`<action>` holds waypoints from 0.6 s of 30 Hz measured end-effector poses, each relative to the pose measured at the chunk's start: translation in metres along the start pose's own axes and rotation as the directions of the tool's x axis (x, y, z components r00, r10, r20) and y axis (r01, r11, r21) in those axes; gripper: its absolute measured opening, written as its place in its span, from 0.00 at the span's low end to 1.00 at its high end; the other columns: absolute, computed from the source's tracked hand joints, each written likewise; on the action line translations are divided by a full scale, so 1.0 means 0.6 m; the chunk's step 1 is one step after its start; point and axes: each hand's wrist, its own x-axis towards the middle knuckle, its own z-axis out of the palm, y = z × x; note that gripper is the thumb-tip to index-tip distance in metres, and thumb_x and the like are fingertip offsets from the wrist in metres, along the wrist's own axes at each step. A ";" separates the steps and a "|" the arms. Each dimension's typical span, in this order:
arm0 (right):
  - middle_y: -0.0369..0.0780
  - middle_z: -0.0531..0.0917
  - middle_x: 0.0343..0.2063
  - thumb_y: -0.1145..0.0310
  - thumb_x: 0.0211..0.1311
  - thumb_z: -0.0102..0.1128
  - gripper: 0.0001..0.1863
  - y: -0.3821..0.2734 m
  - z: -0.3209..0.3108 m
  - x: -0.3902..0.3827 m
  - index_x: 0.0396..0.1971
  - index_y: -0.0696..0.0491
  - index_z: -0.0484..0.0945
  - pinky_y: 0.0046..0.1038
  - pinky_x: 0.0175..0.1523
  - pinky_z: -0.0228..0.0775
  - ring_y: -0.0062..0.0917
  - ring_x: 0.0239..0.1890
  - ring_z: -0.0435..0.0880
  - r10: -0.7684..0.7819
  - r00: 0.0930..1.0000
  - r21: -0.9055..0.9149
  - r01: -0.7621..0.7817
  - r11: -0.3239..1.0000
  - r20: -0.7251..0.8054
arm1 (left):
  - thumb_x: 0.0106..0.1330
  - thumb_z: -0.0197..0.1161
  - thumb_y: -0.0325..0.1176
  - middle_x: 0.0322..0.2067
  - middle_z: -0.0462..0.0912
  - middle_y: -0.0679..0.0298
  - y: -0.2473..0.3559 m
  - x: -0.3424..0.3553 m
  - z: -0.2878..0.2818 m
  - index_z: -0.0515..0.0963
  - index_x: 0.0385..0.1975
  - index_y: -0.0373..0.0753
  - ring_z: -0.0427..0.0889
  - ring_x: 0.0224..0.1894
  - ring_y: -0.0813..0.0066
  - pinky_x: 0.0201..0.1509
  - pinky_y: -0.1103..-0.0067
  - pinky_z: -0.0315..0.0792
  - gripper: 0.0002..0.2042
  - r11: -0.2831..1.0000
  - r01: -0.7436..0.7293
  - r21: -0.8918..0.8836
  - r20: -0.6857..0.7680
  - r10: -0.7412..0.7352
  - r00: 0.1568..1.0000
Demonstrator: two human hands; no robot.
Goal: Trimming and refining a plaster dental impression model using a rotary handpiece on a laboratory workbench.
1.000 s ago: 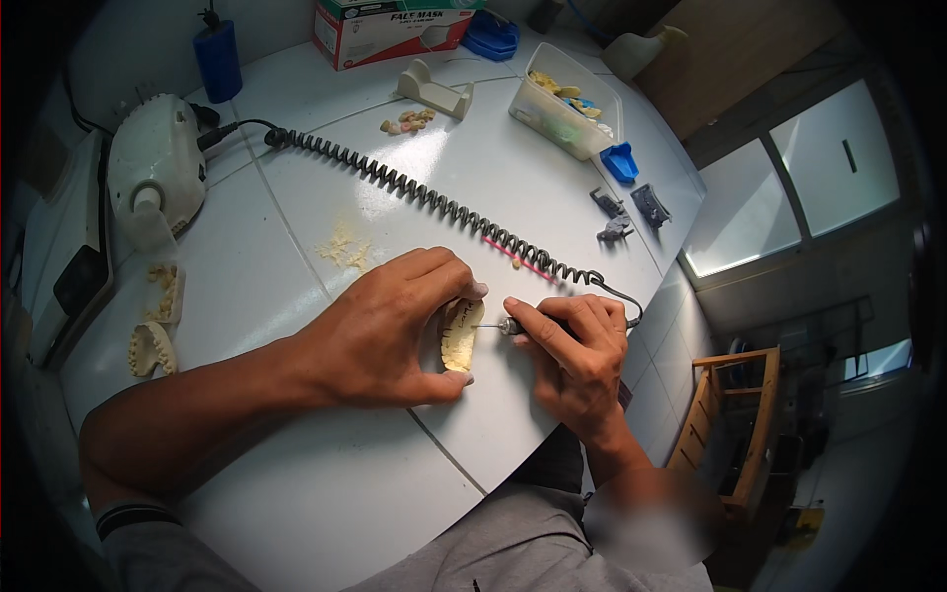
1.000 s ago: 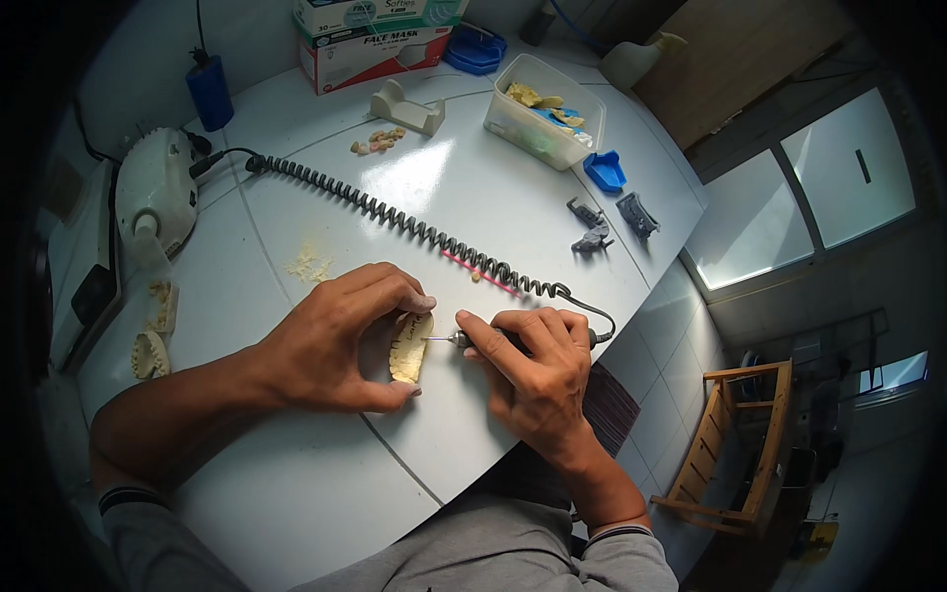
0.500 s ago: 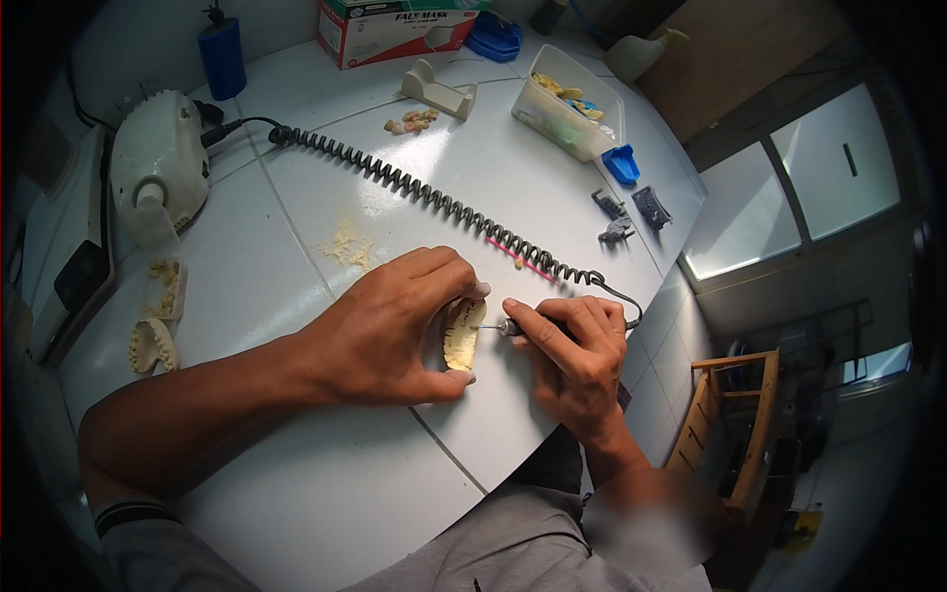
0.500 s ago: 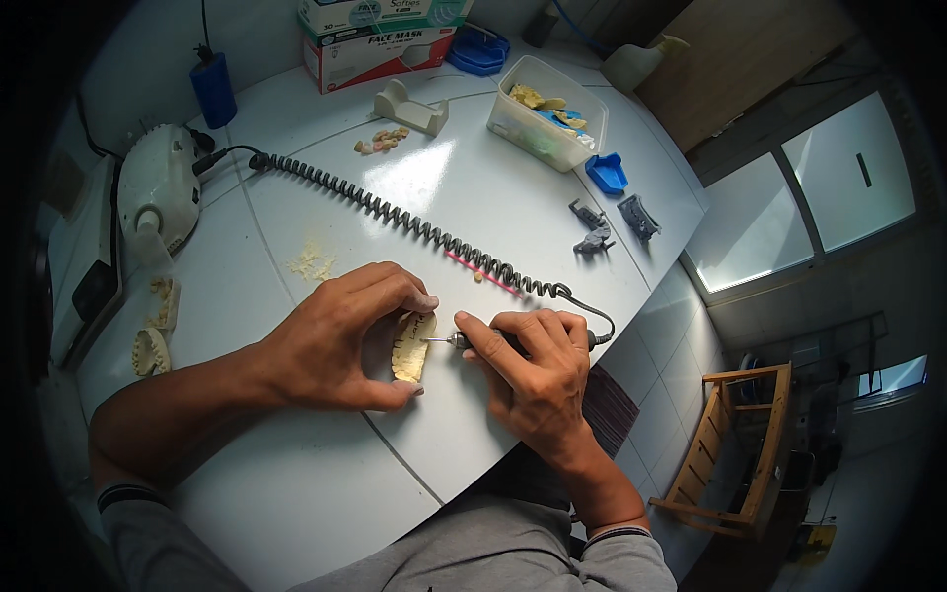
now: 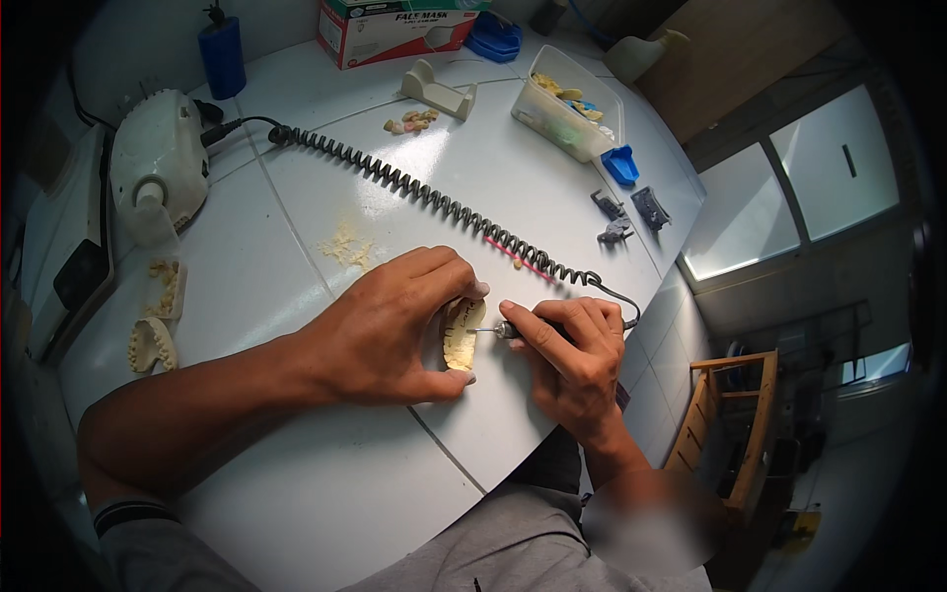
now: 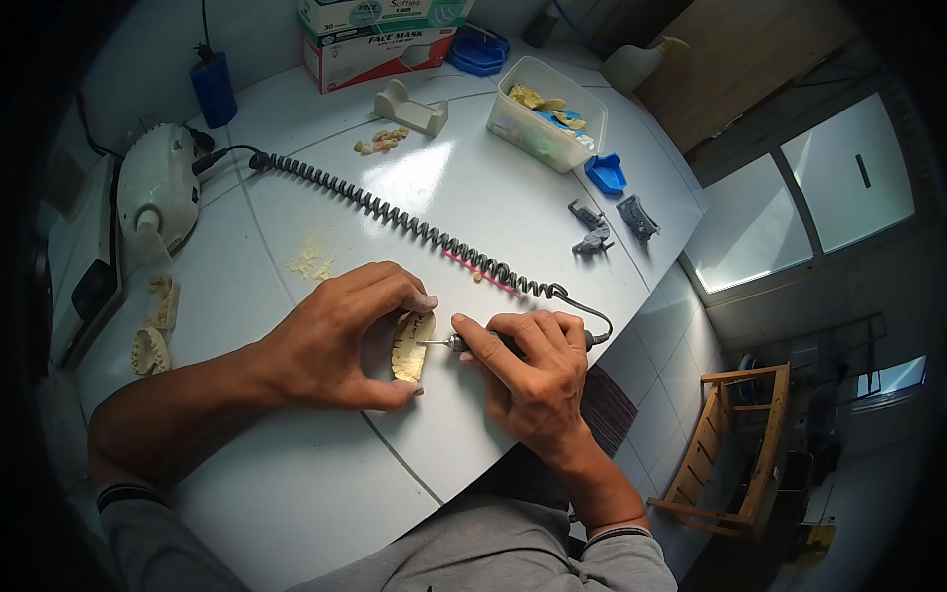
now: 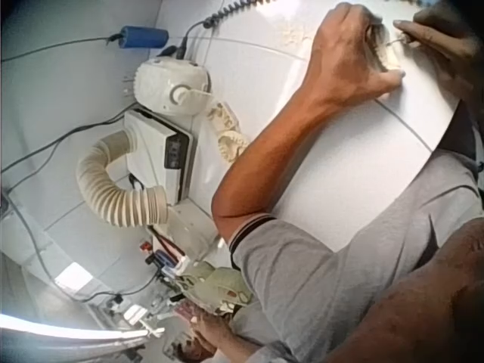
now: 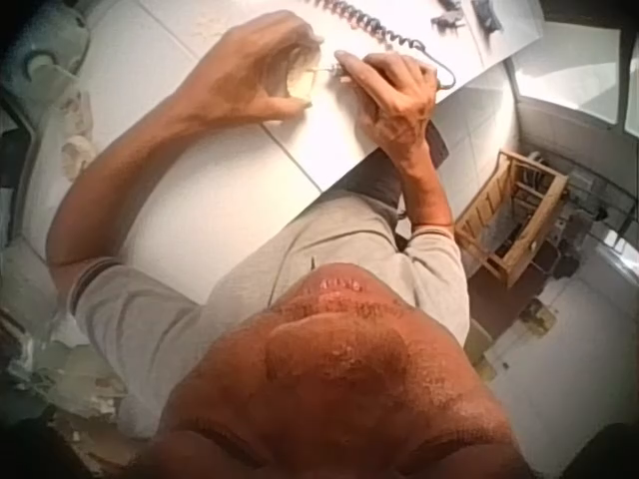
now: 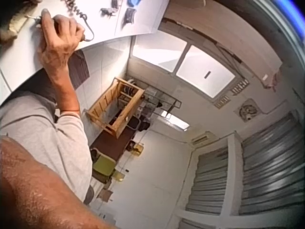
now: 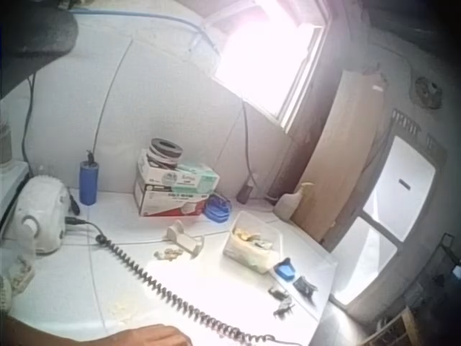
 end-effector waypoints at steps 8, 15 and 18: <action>0.32 0.87 0.39 0.66 0.61 0.82 0.25 0.000 0.002 0.000 0.61 0.41 0.94 0.36 0.57 0.65 0.26 0.41 0.84 0.009 1.000 0.009 -0.009 1.000 -0.004 | 0.52 0.84 0.38 0.54 0.84 0.49 0.001 0.000 -0.001 0.80 0.57 0.31 0.88 0.58 0.50 0.66 0.63 0.85 0.33 1.000 0.004 -0.001 0.005 -0.004 1.000; 0.32 0.87 0.40 0.66 0.62 0.82 0.25 -0.001 0.001 -0.003 0.61 0.41 0.94 0.36 0.57 0.65 0.26 0.42 0.84 0.048 0.999 -0.022 -0.048 0.999 -0.009 | 0.52 0.84 0.39 0.54 0.84 0.49 0.000 0.001 0.000 0.80 0.57 0.30 0.88 0.58 0.50 0.66 0.62 0.85 0.33 1.000 -0.004 0.003 0.008 0.004 1.000; 0.32 0.87 0.40 0.66 0.62 0.82 0.25 -0.001 0.001 -0.004 0.61 0.41 0.94 0.36 0.57 0.65 0.26 0.42 0.84 0.072 0.997 -0.025 -0.072 0.997 -0.011 | 0.52 0.84 0.39 0.54 0.84 0.48 0.000 0.000 -0.001 0.80 0.57 0.30 0.88 0.59 0.50 0.66 0.62 0.85 0.33 1.000 -0.006 0.007 0.009 0.006 1.000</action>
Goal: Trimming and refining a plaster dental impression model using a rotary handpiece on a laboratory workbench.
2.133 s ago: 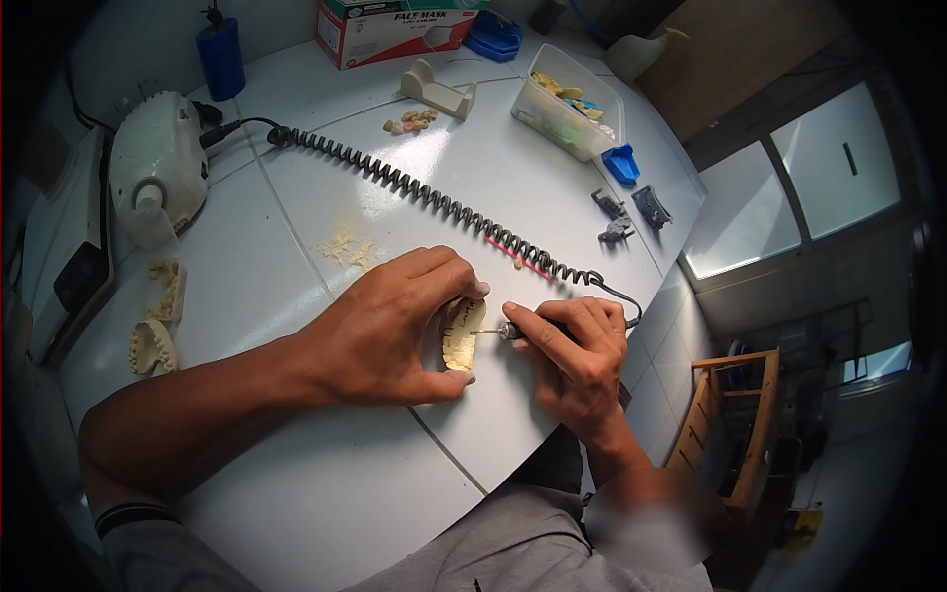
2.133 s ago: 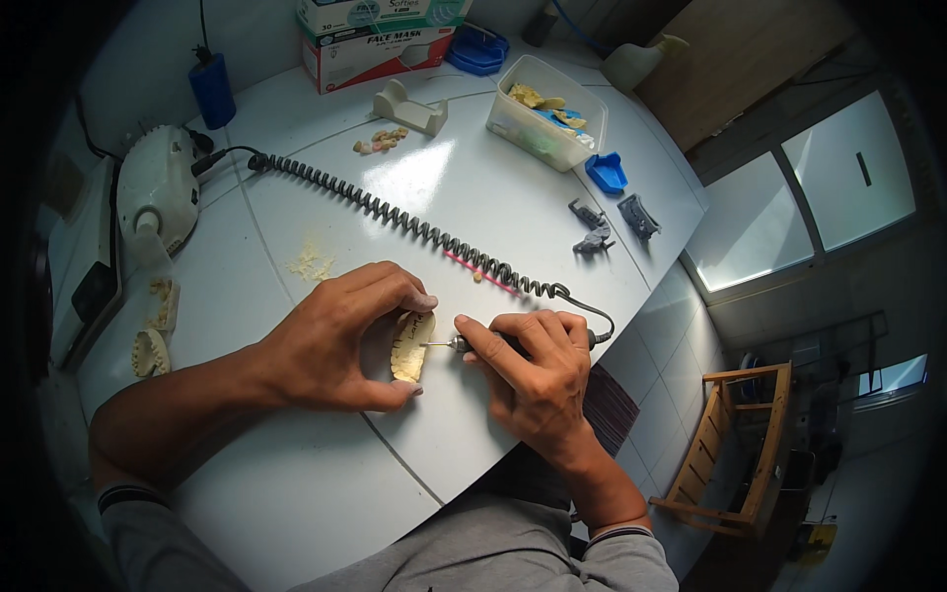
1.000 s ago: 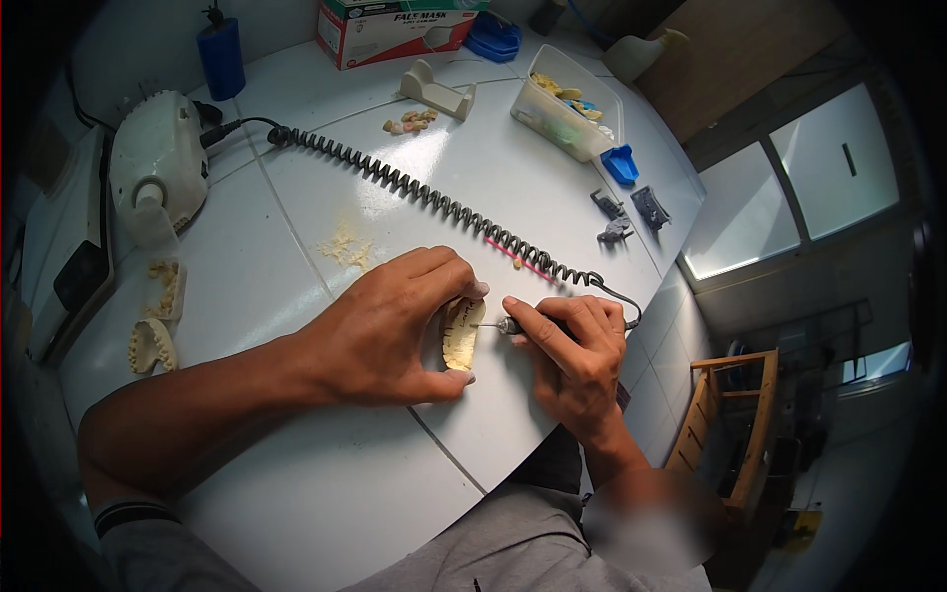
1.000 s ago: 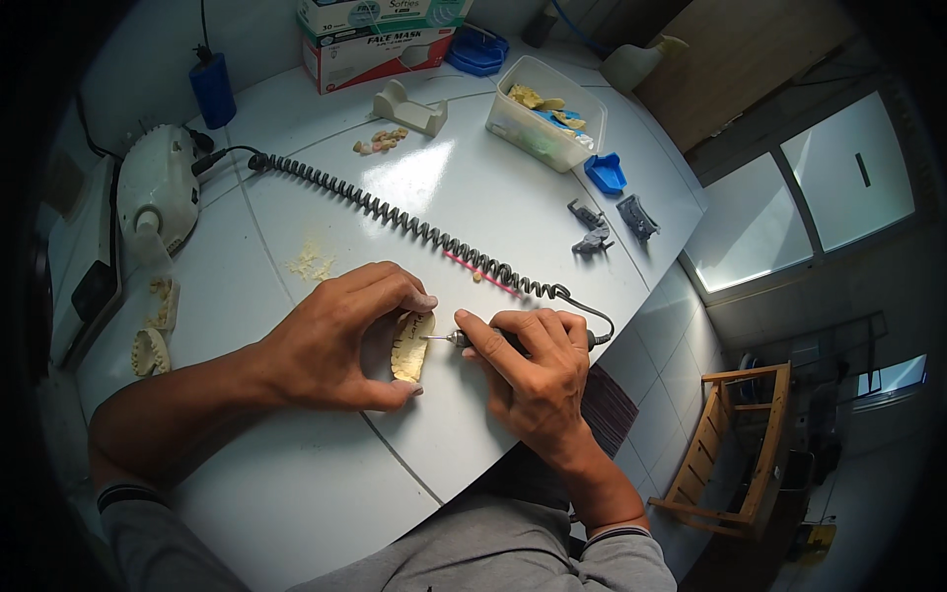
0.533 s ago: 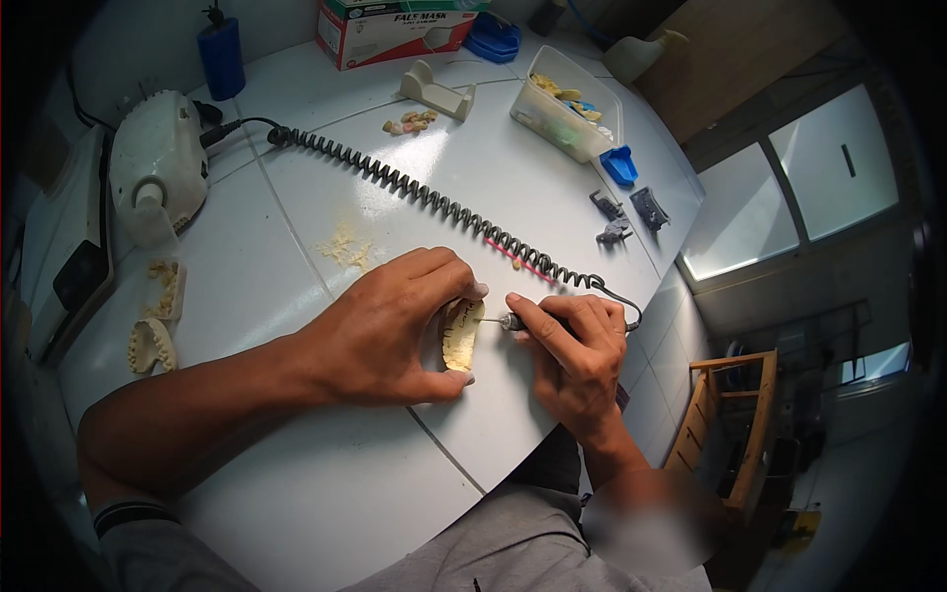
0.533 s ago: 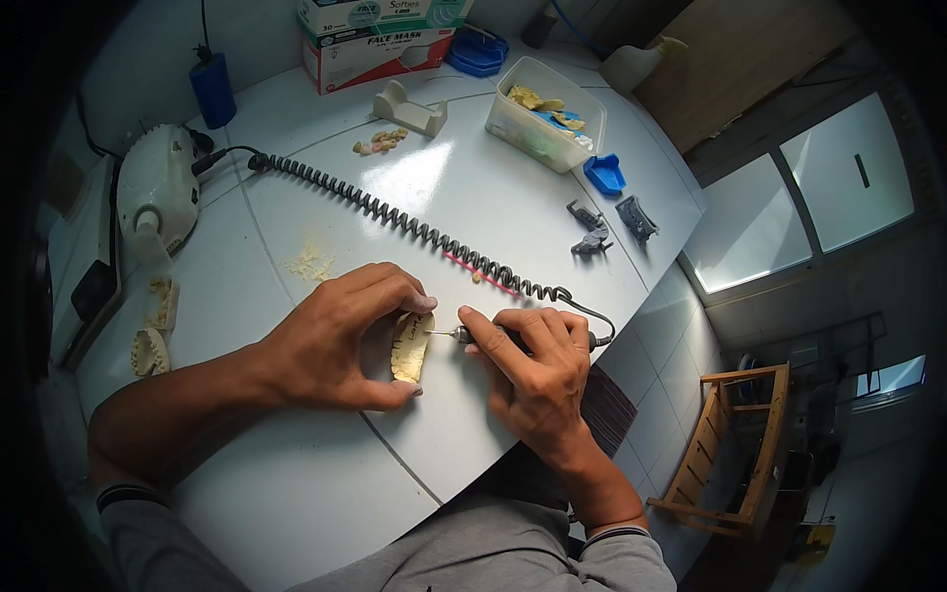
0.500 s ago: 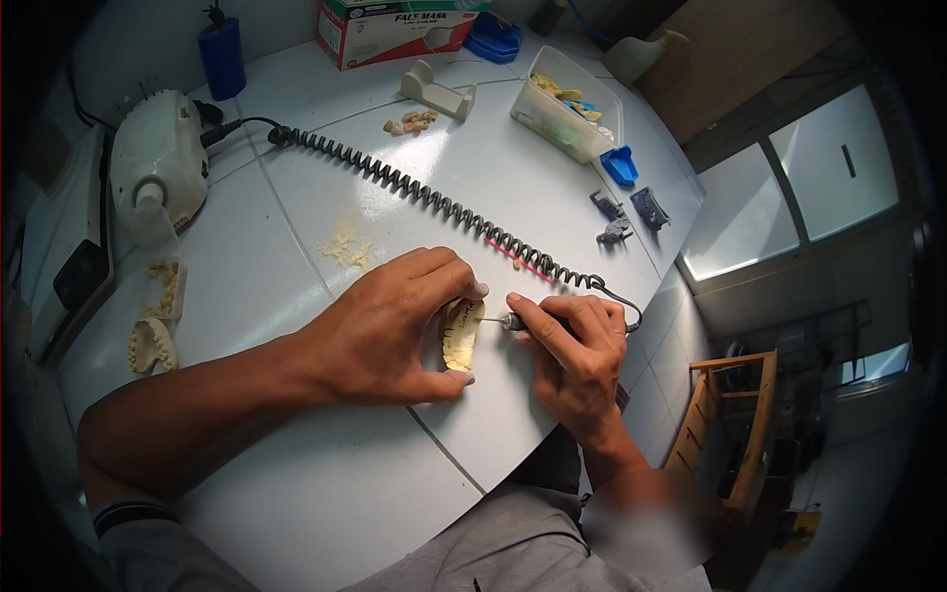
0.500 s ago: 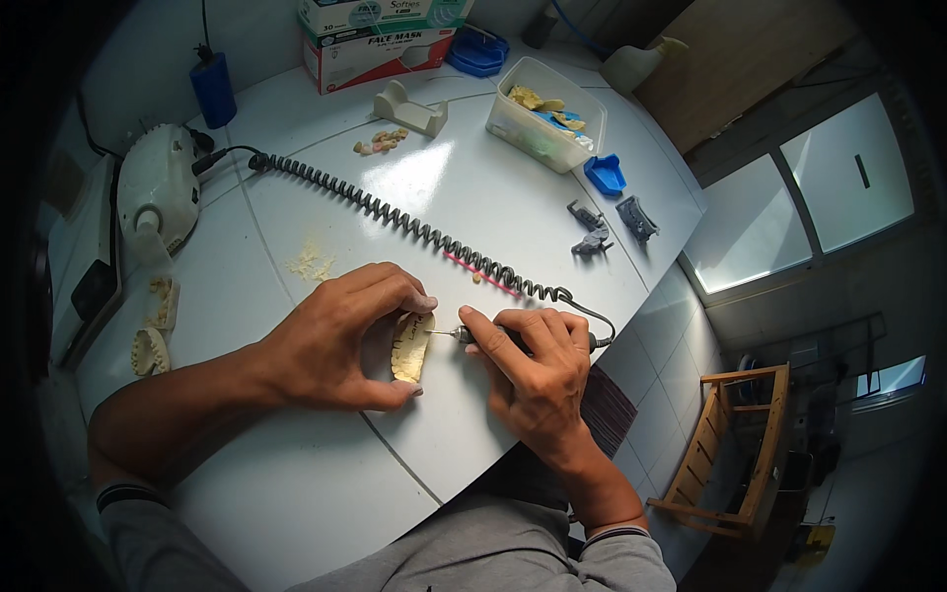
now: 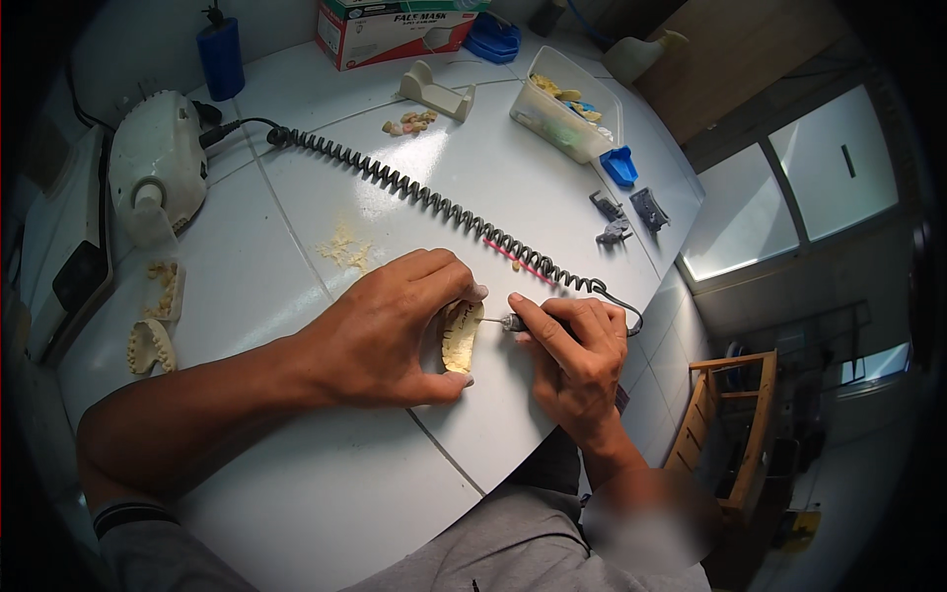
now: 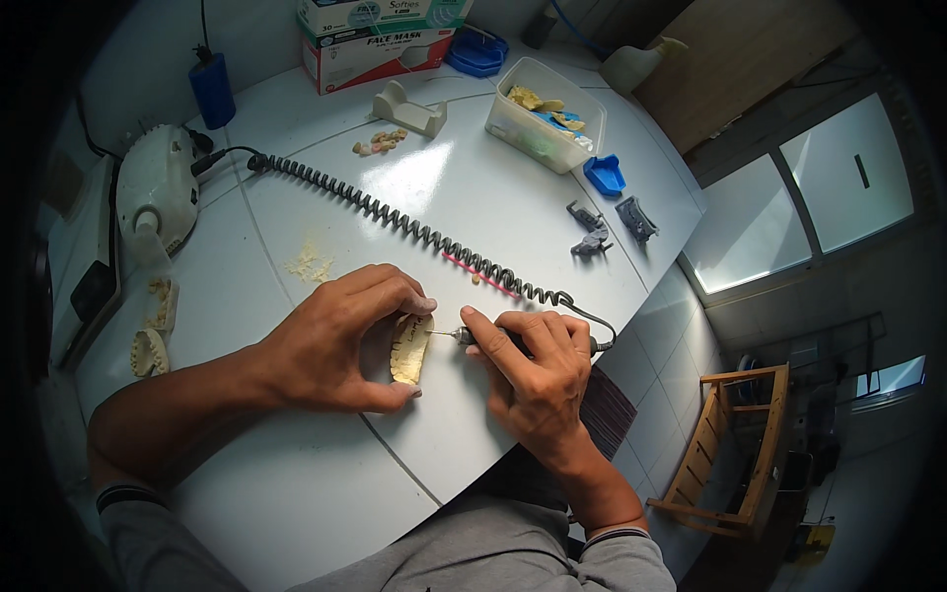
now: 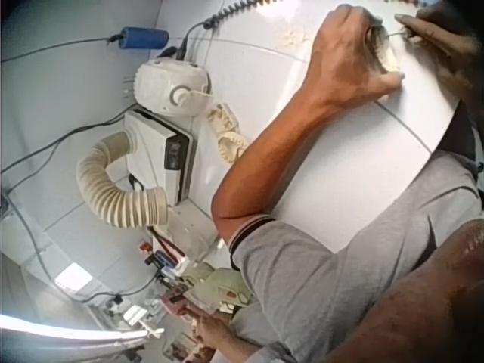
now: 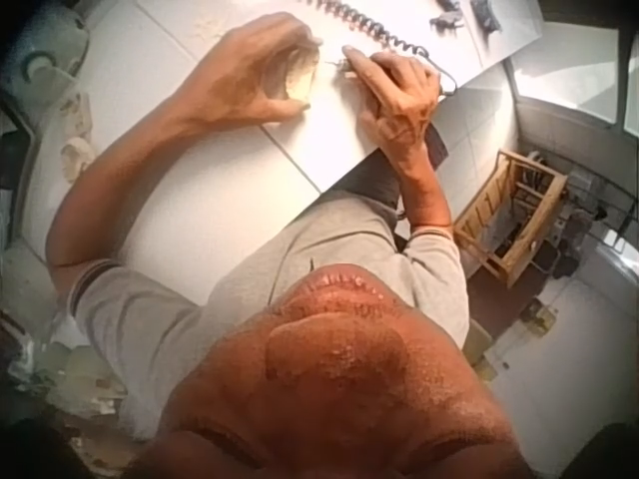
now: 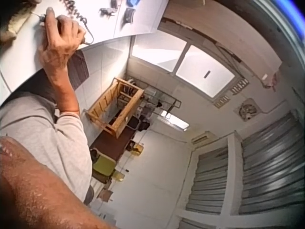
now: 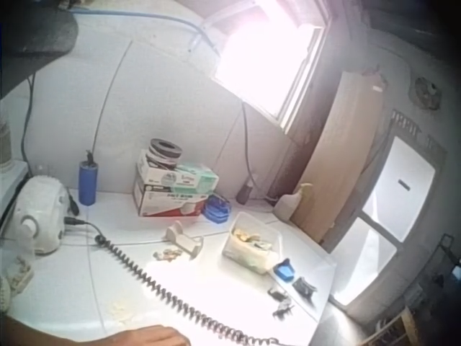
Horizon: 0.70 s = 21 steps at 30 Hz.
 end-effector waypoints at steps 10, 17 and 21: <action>0.32 0.87 0.39 0.66 0.63 0.82 0.24 0.000 -0.001 0.001 0.60 0.42 0.94 0.35 0.56 0.64 0.26 0.42 0.84 -0.002 1.000 0.002 0.002 1.000 -0.007 | 0.51 0.83 0.38 0.55 0.84 0.48 -0.001 0.001 0.001 0.80 0.56 0.30 0.87 0.59 0.50 0.67 0.62 0.84 0.33 1.000 0.011 -0.012 0.004 -0.011 1.000; 0.32 0.87 0.39 0.65 0.63 0.82 0.24 -0.002 -0.001 0.002 0.61 0.42 0.94 0.35 0.56 0.64 0.26 0.42 0.84 -0.002 1.000 0.012 0.002 1.000 -0.004 | 0.51 0.83 0.38 0.55 0.84 0.48 0.001 0.001 -0.001 0.80 0.56 0.30 0.87 0.59 0.50 0.67 0.62 0.84 0.33 1.000 0.012 -0.007 0.004 -0.012 1.000; 0.32 0.87 0.39 0.65 0.63 0.82 0.24 -0.002 -0.002 0.001 0.61 0.41 0.94 0.35 0.56 0.65 0.25 0.41 0.84 -0.008 1.000 0.013 0.008 1.000 0.001 | 0.51 0.84 0.38 0.54 0.84 0.48 0.001 0.001 0.000 0.80 0.56 0.30 0.87 0.59 0.50 0.66 0.62 0.84 0.33 1.000 0.013 -0.018 0.000 -0.013 1.000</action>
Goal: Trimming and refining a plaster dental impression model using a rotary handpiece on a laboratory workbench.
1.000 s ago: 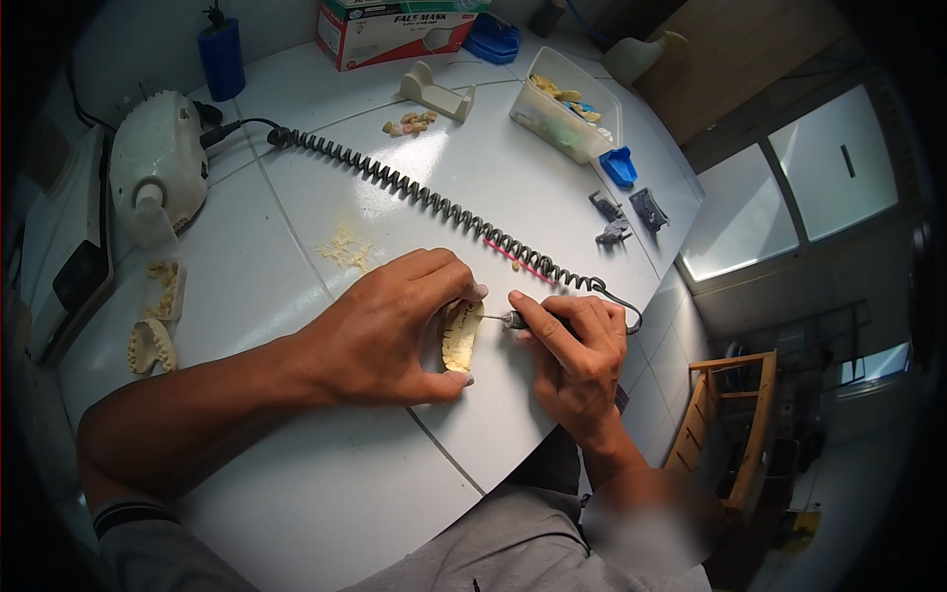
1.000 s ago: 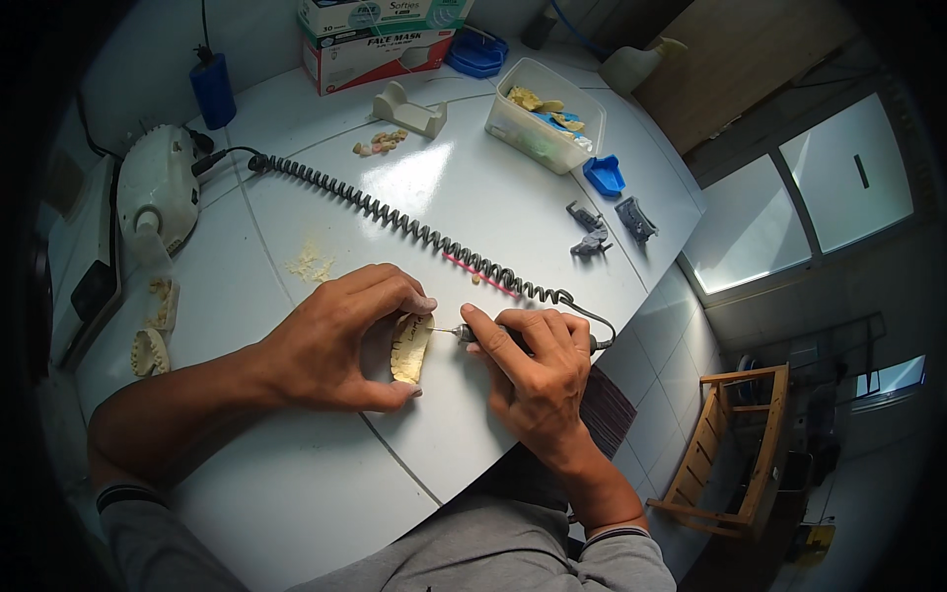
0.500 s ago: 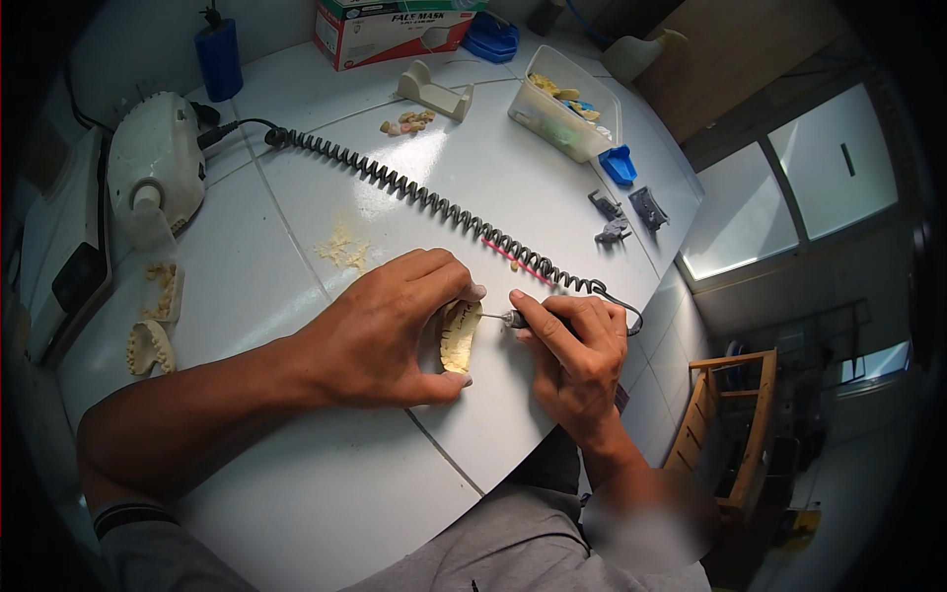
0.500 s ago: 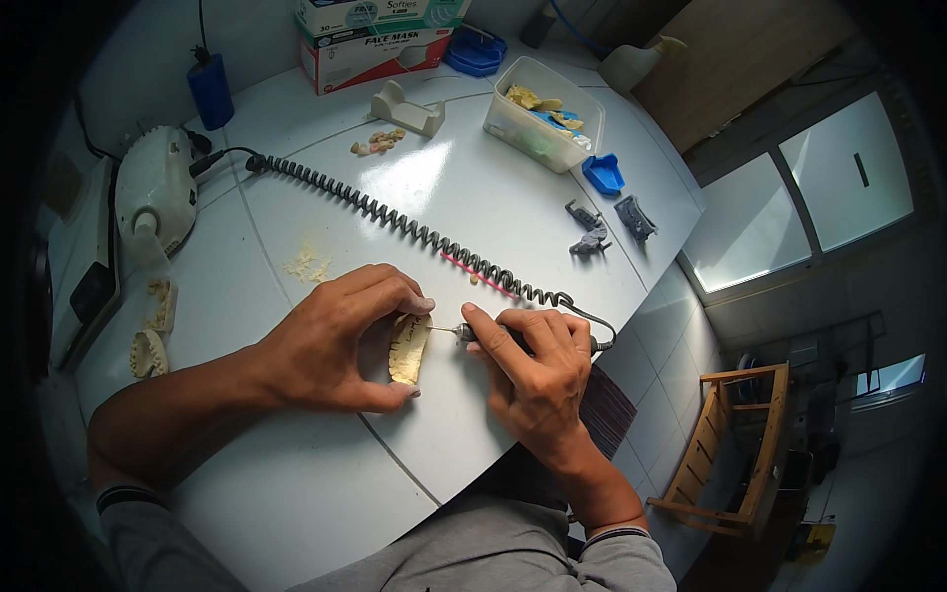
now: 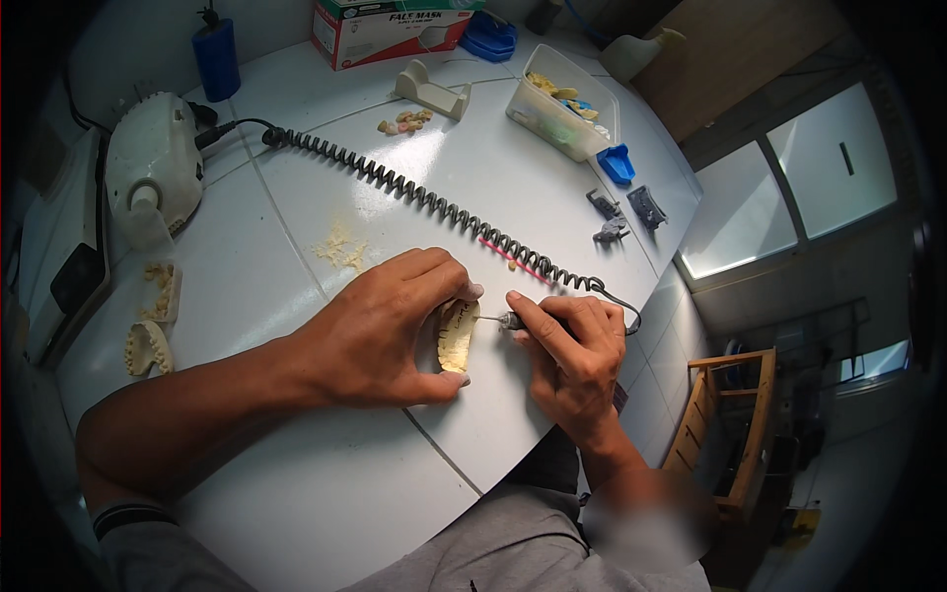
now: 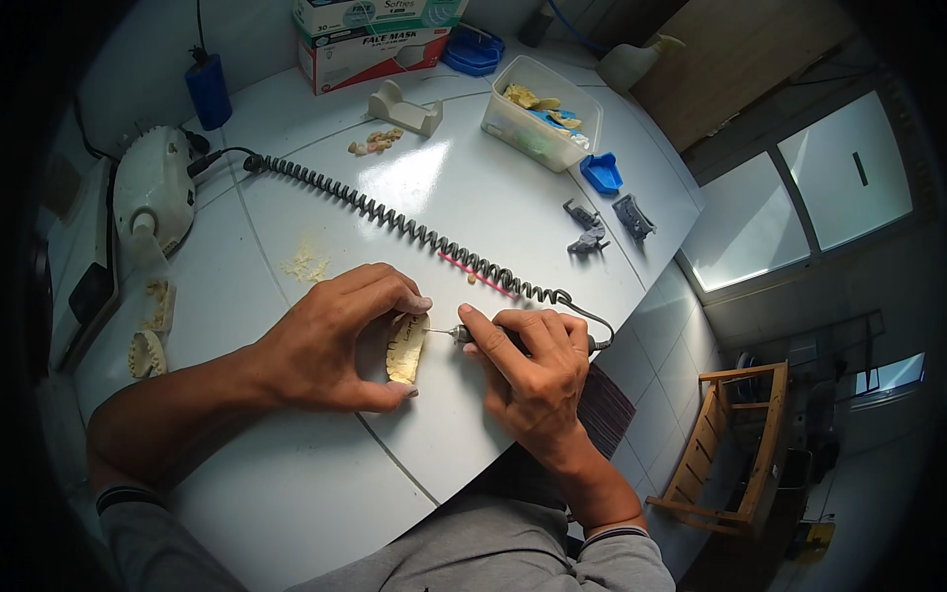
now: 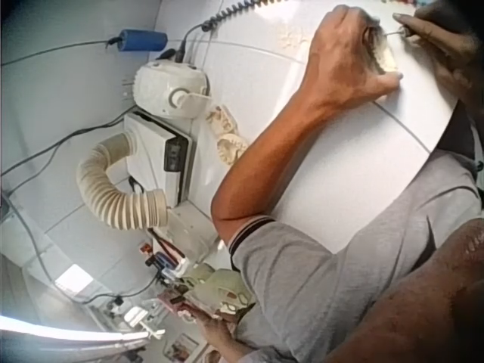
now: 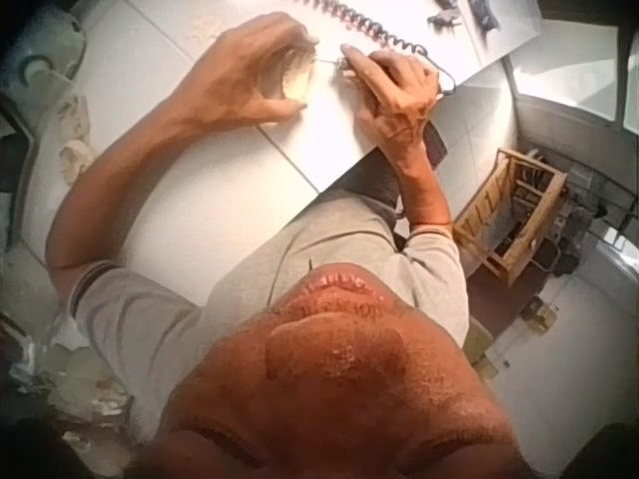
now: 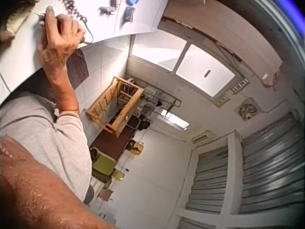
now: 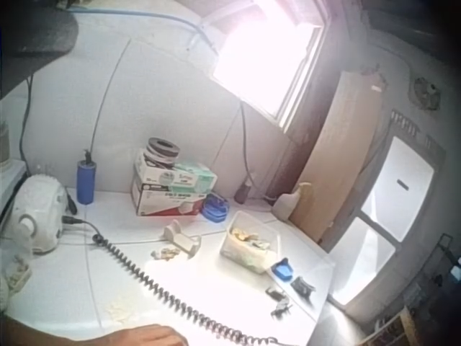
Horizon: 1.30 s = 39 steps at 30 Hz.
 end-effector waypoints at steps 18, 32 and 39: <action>0.32 0.87 0.38 0.65 0.61 0.83 0.25 0.003 -0.004 -0.001 0.60 0.41 0.95 0.35 0.56 0.65 0.25 0.39 0.84 -0.067 0.997 0.044 0.066 0.997 0.025 | 0.51 0.83 0.37 0.53 0.84 0.48 0.002 -0.001 -0.002 0.79 0.56 0.30 0.88 0.57 0.50 0.66 0.63 0.85 0.33 1.000 0.012 -0.018 -0.004 -0.012 1.000; 0.32 0.87 0.37 0.65 0.58 0.84 0.25 0.006 -0.003 -0.001 0.58 0.43 0.95 0.34 0.54 0.64 0.24 0.37 0.83 -0.101 0.995 0.092 0.099 0.991 0.023 | 0.50 0.84 0.37 0.53 0.84 0.48 0.002 0.000 0.000 0.79 0.56 0.30 0.89 0.57 0.49 0.66 0.62 0.85 0.34 1.000 0.018 -0.007 -0.005 -0.018 1.000; 0.32 0.87 0.37 0.67 0.58 0.84 0.26 -0.002 -0.004 0.002 0.59 0.43 0.95 0.34 0.53 0.63 0.24 0.37 0.82 -0.079 0.996 0.102 0.082 0.991 -0.030 | 0.52 0.84 0.36 0.55 0.82 0.48 0.001 -0.008 -0.007 0.78 0.59 0.29 0.88 0.58 0.50 0.66 0.64 0.87 0.35 0.998 0.004 0.055 -0.026 -0.002 1.000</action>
